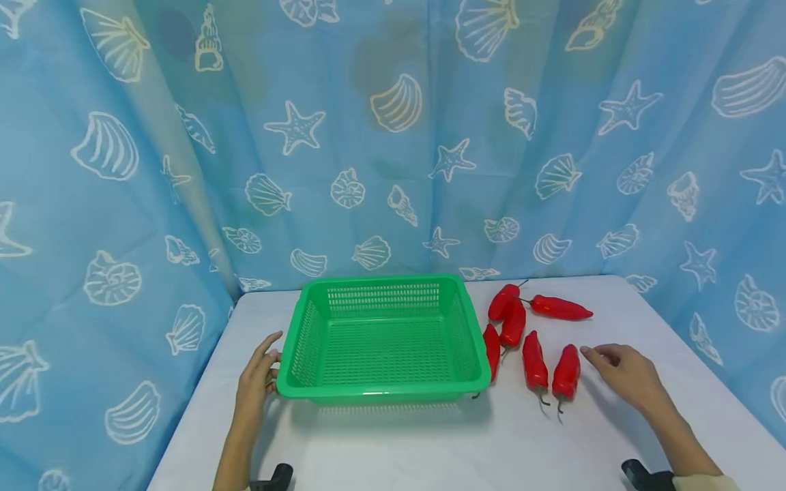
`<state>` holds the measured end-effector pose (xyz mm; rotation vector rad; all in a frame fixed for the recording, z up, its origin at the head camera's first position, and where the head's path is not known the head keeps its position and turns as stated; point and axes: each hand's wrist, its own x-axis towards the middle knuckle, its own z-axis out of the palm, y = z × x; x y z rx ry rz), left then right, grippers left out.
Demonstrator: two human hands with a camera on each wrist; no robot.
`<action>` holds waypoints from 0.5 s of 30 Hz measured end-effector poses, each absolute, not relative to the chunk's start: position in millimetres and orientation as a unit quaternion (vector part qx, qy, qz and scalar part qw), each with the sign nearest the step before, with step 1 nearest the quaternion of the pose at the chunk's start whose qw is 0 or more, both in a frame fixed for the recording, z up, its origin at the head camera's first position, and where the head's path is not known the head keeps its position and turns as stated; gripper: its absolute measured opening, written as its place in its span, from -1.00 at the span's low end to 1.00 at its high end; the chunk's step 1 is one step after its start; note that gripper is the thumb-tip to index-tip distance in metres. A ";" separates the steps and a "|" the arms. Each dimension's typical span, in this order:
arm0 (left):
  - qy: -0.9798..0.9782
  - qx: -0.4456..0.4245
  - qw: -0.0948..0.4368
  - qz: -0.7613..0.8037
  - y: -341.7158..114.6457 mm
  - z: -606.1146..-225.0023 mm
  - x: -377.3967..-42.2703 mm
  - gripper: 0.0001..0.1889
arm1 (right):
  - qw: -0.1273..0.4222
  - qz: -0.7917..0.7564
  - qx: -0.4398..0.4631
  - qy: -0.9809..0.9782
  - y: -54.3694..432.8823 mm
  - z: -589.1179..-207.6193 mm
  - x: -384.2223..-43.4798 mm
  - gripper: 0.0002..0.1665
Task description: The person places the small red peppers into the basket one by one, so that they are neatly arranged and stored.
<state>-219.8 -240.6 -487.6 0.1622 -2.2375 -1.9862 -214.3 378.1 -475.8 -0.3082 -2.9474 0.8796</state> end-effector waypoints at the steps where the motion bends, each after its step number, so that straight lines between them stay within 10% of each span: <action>1: -0.742 0.055 0.071 -0.665 -240.4 -488.9 -218.5 -0.52 | 0.024 0.286 -0.100 -0.953 376.6 -476.3 -214.8 -0.20; 15: -0.738 0.042 0.076 -0.669 -232.0 -495.5 -214.1 -0.53 | -0.019 0.300 -0.127 -0.945 366.7 -490.3 -211.3 -0.11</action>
